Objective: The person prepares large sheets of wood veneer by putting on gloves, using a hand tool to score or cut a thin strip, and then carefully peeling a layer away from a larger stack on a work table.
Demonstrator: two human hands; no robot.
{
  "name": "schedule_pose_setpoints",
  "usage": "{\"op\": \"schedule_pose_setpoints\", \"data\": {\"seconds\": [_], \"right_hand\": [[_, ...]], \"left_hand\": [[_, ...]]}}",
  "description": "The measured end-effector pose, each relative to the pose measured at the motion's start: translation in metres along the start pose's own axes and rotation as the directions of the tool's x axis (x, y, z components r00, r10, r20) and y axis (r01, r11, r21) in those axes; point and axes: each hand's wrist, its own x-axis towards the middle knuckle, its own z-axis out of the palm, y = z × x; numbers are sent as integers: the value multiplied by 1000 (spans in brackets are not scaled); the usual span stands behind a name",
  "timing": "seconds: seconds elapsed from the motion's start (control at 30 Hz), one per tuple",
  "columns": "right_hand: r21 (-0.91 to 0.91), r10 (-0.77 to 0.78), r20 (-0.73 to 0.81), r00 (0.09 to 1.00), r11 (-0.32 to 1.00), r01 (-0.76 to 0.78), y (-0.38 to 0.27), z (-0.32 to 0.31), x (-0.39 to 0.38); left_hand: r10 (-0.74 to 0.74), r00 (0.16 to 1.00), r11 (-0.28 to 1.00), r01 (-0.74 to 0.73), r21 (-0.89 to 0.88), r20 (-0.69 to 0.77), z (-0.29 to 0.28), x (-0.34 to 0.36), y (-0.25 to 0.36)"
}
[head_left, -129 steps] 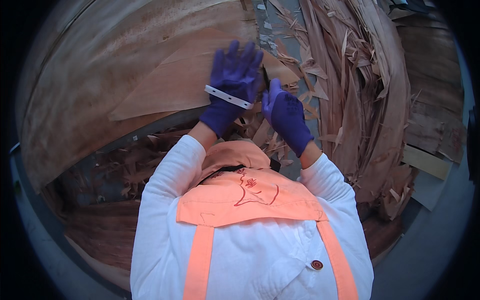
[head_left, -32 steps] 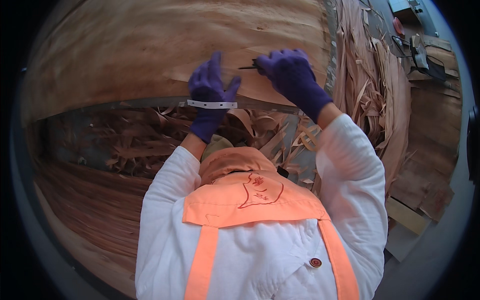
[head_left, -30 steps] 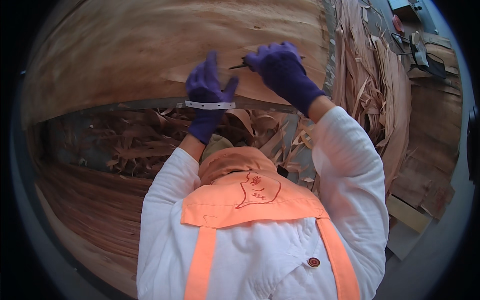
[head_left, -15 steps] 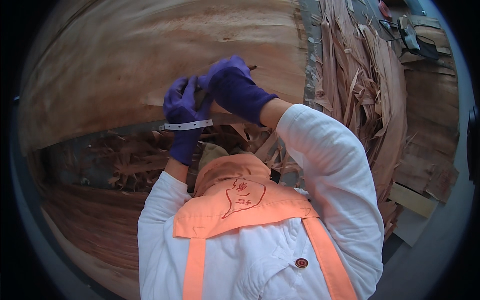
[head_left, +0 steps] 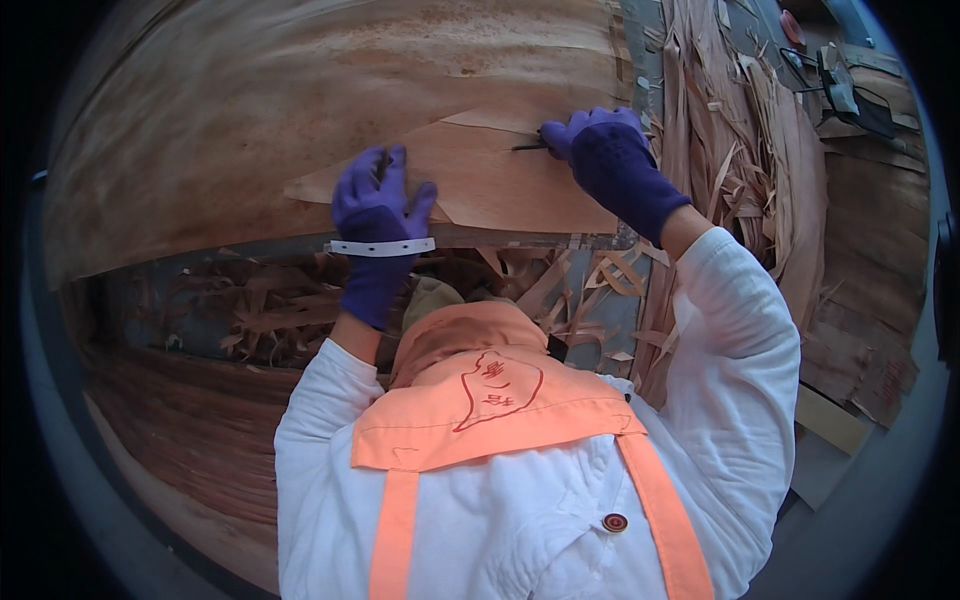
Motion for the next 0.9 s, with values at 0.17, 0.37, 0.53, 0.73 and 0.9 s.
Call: {"op": "schedule_pose_setpoints", "data": {"seconds": [0.17,0.37,0.53,0.73,0.9], "right_hand": [[-27,-40,-29,999,999,39,3,4,0],[-6,7,-30,1000,1000,-7,1,4,-2],[9,27,-78,997,1000,-26,27,17,-24],[-95,124,36,992,988,-120,86,20,-83],[76,362,52,931,928,-365,131,15,-155]], "left_hand": [[342,939,937,-344,-52,-45,23,-4,45],[339,939,940,-335,-70,55,34,-8,54],[352,935,935,-348,-71,46,35,-8,53],[356,934,932,-354,-78,8,34,-6,56],[363,931,928,-365,-80,-40,38,-3,55]]}}
